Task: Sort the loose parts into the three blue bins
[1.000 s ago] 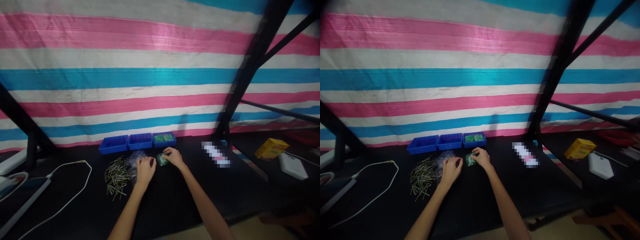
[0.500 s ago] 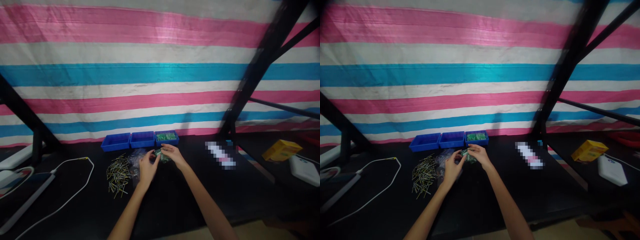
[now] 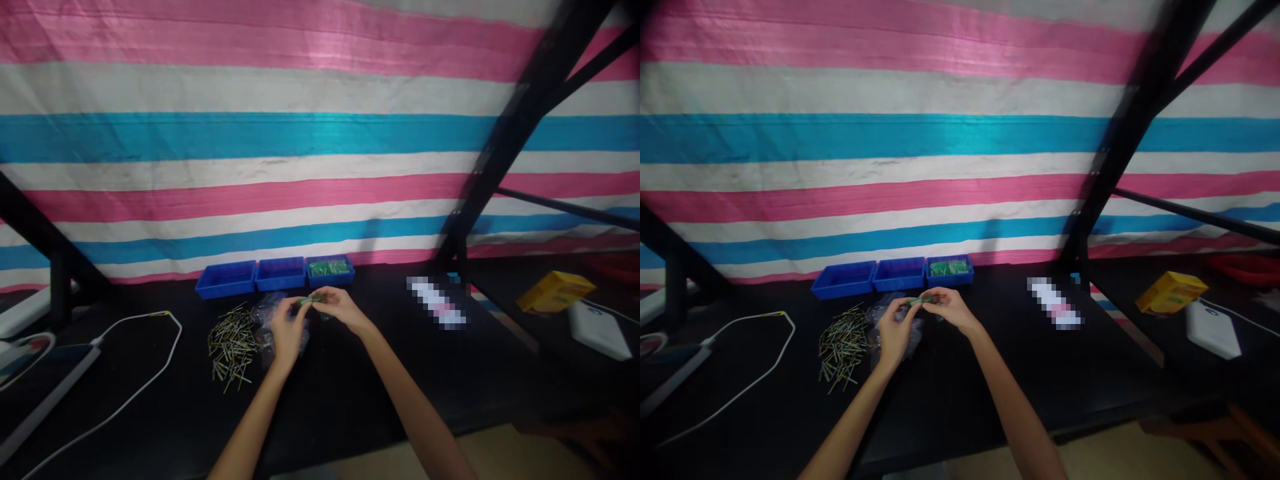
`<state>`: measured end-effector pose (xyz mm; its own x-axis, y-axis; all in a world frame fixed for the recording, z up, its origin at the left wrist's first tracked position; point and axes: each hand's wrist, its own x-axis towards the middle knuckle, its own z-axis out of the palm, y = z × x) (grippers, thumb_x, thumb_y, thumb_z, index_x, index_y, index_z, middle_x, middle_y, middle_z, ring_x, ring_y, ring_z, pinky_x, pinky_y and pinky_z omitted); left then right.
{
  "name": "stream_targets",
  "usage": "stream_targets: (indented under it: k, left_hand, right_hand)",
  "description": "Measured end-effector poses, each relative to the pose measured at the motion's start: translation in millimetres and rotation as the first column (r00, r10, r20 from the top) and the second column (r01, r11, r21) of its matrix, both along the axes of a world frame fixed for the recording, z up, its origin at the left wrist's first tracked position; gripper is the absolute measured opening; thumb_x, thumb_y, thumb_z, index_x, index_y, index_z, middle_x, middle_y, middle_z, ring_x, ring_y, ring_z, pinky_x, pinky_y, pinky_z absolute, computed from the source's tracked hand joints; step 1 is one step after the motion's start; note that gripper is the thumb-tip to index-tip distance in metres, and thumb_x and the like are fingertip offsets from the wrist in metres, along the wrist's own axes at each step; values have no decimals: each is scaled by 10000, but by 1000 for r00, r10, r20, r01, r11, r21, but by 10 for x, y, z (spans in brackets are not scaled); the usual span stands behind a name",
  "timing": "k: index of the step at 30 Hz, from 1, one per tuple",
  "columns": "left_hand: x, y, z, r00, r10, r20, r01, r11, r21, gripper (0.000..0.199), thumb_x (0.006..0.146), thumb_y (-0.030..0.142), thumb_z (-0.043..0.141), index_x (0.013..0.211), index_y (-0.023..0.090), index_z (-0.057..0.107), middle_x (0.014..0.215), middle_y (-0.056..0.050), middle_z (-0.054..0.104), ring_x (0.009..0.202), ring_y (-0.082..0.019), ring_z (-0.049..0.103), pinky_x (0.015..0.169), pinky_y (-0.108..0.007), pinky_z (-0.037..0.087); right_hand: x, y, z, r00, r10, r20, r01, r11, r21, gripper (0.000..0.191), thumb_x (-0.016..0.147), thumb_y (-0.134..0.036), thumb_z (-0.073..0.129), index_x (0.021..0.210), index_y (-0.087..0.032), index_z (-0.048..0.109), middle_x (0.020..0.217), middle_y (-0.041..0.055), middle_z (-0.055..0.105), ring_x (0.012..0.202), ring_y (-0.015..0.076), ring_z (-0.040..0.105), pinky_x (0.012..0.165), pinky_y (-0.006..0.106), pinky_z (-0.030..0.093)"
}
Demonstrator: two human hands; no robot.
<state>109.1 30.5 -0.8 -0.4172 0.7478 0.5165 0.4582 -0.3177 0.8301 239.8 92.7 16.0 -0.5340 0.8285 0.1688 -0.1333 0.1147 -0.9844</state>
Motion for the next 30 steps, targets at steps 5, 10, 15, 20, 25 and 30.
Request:
stream_targets:
  k: [5,10,15,20,25,30]
  left_hand:
    - [-22,-8,3,993,25,-120,-18,998,56,119,764,287,576,830,208,636,916,-37,603,898,-184,558,838,-336,418]
    - [-45,24,-22,968,84,-235,-76,996,42,135,777,292,563,834,240,674,1010,-40,584,976,-207,520,878,-373,384]
    - [-21,13,-13,965,104,-241,-101,995,23,189,798,314,534,718,206,667,888,-42,613,896,-200,539,832,-374,394]
    - [-9,-28,-1,974,96,-206,-91,995,35,179,827,286,491,890,210,640,911,-44,607,904,-188,536,824,-363,392]
    - [8,-63,-1,979,74,-192,-80,996,-26,200,855,275,430,906,218,616,909,-34,600,899,-187,525,827,-375,377]
    - [43,-117,24,976,37,-213,-46,998,-35,204,861,250,407,887,222,607,902,-31,584,898,-184,514,823,-367,369]
  right_hand:
    - [20,35,-16,999,-36,-23,39,990,138,145,615,-309,700,652,-180,645,972,49,626,917,176,586,804,312,456]
    - [20,60,-78,989,-136,61,122,974,192,186,617,-327,696,703,-169,649,986,73,614,931,183,579,784,309,465]
    - [75,78,-85,982,-53,181,41,997,70,283,626,-391,684,745,-145,611,651,7,604,592,128,580,538,247,474]
    - [286,301,-86,916,-364,166,344,929,139,370,622,-466,645,843,-172,600,760,36,616,623,165,594,440,240,480]
    - [359,639,-44,835,-531,145,462,819,339,432,703,-460,547,1011,-162,601,957,94,618,653,190,615,545,319,527]
    - [110,898,127,805,-588,78,388,622,680,327,782,-363,454,938,-143,638,952,115,623,821,219,594,714,352,491]
